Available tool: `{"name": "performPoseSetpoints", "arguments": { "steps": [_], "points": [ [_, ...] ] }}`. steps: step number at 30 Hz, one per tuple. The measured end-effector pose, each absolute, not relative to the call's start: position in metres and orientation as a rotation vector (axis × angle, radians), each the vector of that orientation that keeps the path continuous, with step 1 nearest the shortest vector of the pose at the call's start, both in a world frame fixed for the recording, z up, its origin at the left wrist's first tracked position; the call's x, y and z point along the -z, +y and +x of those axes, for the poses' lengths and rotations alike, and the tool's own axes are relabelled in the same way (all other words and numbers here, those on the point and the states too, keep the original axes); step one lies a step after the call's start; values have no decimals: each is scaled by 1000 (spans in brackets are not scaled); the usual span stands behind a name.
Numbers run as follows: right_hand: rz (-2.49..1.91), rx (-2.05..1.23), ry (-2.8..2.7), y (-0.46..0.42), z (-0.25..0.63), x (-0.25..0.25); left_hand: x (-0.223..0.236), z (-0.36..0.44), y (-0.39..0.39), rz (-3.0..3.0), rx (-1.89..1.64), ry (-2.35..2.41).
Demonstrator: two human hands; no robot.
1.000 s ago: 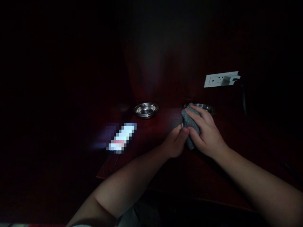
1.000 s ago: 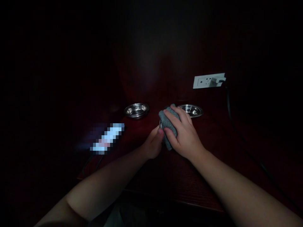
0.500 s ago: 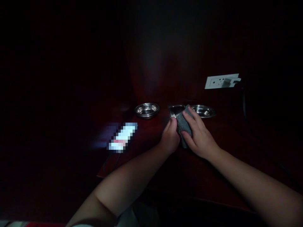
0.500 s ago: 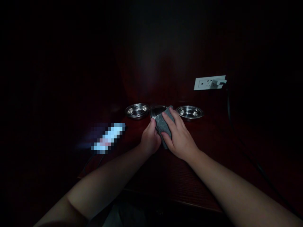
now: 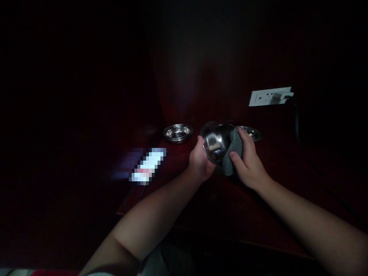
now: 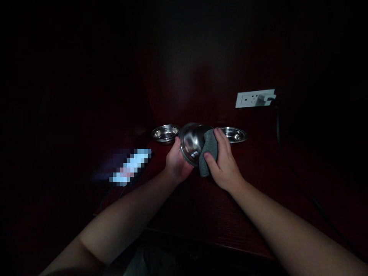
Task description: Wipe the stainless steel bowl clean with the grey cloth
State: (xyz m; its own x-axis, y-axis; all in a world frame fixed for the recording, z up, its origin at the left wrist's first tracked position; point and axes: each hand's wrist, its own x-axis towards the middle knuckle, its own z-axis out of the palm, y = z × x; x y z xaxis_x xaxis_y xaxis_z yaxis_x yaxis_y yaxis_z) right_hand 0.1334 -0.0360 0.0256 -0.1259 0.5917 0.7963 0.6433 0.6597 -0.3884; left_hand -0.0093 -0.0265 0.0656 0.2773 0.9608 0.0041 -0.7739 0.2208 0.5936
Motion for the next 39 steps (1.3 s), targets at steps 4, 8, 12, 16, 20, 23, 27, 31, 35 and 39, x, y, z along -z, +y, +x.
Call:
{"name": "performPoseSetpoints", "arguments": {
  "steps": [4,8,12,16,20,23,27,31,35,39],
  "points": [
    [-1002,50,-1755,-35,137,-26,-61,-9,-27,596,-1192,386],
    [-1030,18,-1720,-34,140,-27,-59,-6,-29,593,-1172,461],
    [-1042,-4,-1716,-33,143,-28,-57,-4,-31,602,-1158,506],
    [-1044,8,-1720,-32,145,-29,-55,-3,-32,599,-1144,524],
    [-1044,64,-1720,-32,147,-29,-51,-1,-31,592,-1163,578],
    [-1058,95,-1724,-33,147,-30,-48,1,-31,616,-1190,594],
    [-1044,105,-1736,-35,146,-32,-47,2,-32,638,-1201,604],
    [-1020,116,-1759,-35,146,-35,-47,1,-33,655,-1192,612],
    [-1003,123,-1777,-36,146,-37,-45,0,-34,685,-1199,606],
    [-984,131,-1788,-37,147,-38,-44,0,-35,706,-1152,574]
  ]
}}
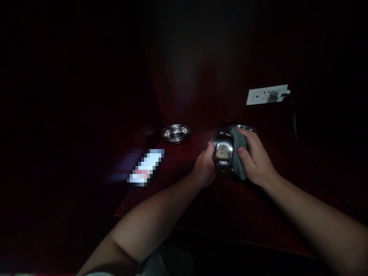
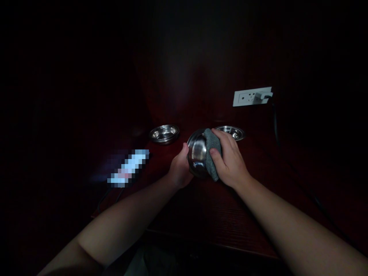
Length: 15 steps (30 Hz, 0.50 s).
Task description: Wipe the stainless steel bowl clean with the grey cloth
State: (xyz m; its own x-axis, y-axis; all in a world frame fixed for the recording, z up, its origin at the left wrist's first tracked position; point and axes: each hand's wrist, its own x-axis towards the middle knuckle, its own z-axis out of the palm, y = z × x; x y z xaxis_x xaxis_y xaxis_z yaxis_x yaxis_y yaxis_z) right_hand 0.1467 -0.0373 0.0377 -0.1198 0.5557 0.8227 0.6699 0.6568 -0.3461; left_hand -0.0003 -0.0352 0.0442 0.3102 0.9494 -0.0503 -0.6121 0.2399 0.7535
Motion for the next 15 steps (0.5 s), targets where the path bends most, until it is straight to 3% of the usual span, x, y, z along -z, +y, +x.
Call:
{"name": "performPoseSetpoints", "arguments": {
  "steps": [15],
  "points": [
    [-905,208,-1845,-46,144,-45,-22,-2,-35,1025,-1019,405]
  ]
}}
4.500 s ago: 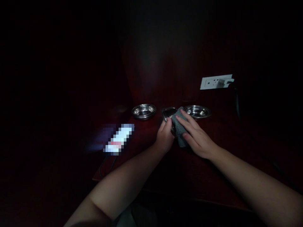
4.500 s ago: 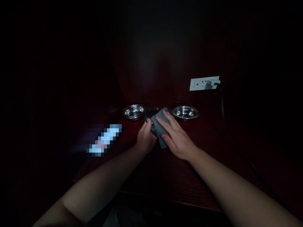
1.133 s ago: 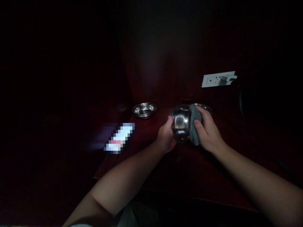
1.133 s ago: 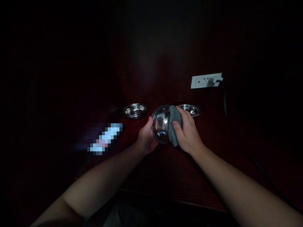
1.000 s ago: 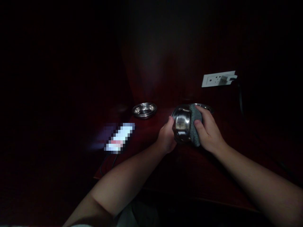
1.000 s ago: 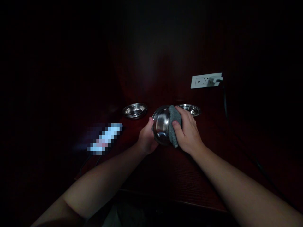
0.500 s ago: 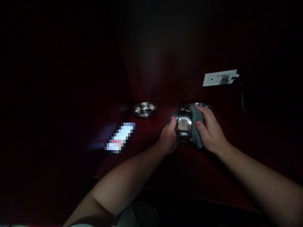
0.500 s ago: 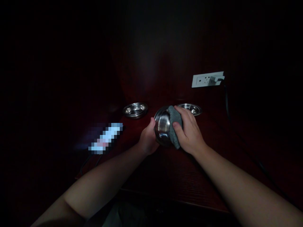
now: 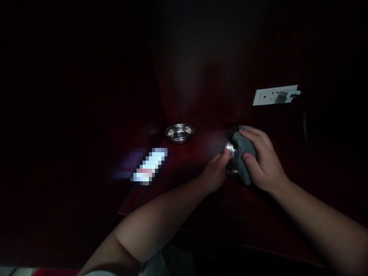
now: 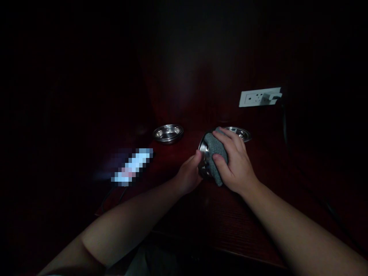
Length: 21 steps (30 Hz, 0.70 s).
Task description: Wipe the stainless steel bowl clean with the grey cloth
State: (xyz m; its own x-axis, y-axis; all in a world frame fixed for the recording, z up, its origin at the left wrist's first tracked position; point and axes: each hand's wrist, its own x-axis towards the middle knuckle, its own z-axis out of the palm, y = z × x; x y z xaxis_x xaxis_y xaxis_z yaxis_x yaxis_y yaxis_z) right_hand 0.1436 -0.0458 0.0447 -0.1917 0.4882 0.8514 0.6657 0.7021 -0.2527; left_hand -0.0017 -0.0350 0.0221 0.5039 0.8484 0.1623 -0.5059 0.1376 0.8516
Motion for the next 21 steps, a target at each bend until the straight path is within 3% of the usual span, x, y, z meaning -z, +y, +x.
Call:
{"name": "performPoseSetpoints", "arguments": {
  "steps": [6,21],
  "points": [
    [-901,258,-1889,-51,135,-47,-30,-4,-48,1224,-998,289],
    [-775,273,-2069,-50,134,-46,-33,0,-45,1061,-1243,294]
  ]
}}
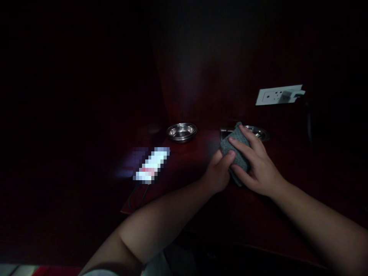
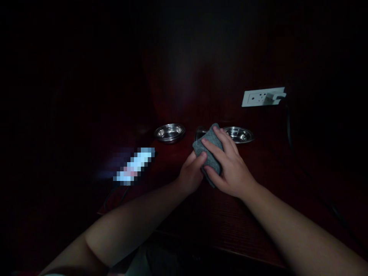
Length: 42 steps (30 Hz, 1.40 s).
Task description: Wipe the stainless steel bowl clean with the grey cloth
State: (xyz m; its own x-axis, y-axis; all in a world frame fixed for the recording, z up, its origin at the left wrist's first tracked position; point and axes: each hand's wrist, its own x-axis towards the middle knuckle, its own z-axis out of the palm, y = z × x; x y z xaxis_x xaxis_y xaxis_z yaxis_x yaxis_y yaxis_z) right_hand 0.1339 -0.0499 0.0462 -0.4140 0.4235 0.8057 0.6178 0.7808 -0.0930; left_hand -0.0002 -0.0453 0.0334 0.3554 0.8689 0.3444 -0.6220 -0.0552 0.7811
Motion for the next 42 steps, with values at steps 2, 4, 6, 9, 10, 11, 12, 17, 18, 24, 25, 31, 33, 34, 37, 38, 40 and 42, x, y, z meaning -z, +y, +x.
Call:
{"name": "performPoseSetpoints", "arguments": {
  "steps": [2,4,6,9,10,11,12,17,18,24,25,31,33,34,37,38,40,42],
  "points": [
    [-793,259,-2073,-49,134,-45,-33,0,-44,1047,-1271,285],
    [-813,237,-2083,-48,134,-44,-33,0,-42,1030,-1298,284],
    [-832,213,-2101,-47,135,-42,-33,0,-40,1011,-1313,293],
    [-853,183,-2116,-46,136,-41,-34,0,-39,994,-1343,312],
    [-860,176,-2118,-46,137,-41,-34,-1,-38,990,-1358,320],
    [-868,169,-2120,-46,137,-41,-35,-1,-38,985,-1375,328],
    [-879,164,-2119,-46,137,-41,-35,-1,-37,979,-1394,335],
    [-944,137,-2134,-42,140,-39,-37,-3,-34,981,-1495,338],
    [-958,133,-2138,-41,140,-38,-37,-4,-33,989,-1512,340],
    [-1141,156,-2087,-37,141,-34,-37,-4,-33,1041,-1530,399],
    [-1181,168,-2066,-37,141,-34,-38,-4,-34,1060,-1531,415],
    [-1334,249,-1844,-41,140,-39,-36,-5,-37,1307,-1600,555],
    [-1316,199,-1794,-43,139,-40,-35,-5,-37,1412,-1627,577],
    [-1299,158,-1781,-43,139,-40,-34,-5,-36,1457,-1636,589],
    [-1270,9,-1741,-43,136,-39,-32,-6,-34,1561,-1656,660],
    [-1256,-81,-1720,-43,135,-39,-31,-7,-33,1589,-1660,688],
    [-1201,-376,-1630,-44,132,-40,-30,-8,-31,1641,-1661,730],
    [-1127,-769,-1458,-46,127,-42,-29,-8,-31,1693,-1639,736]
  ]
}}
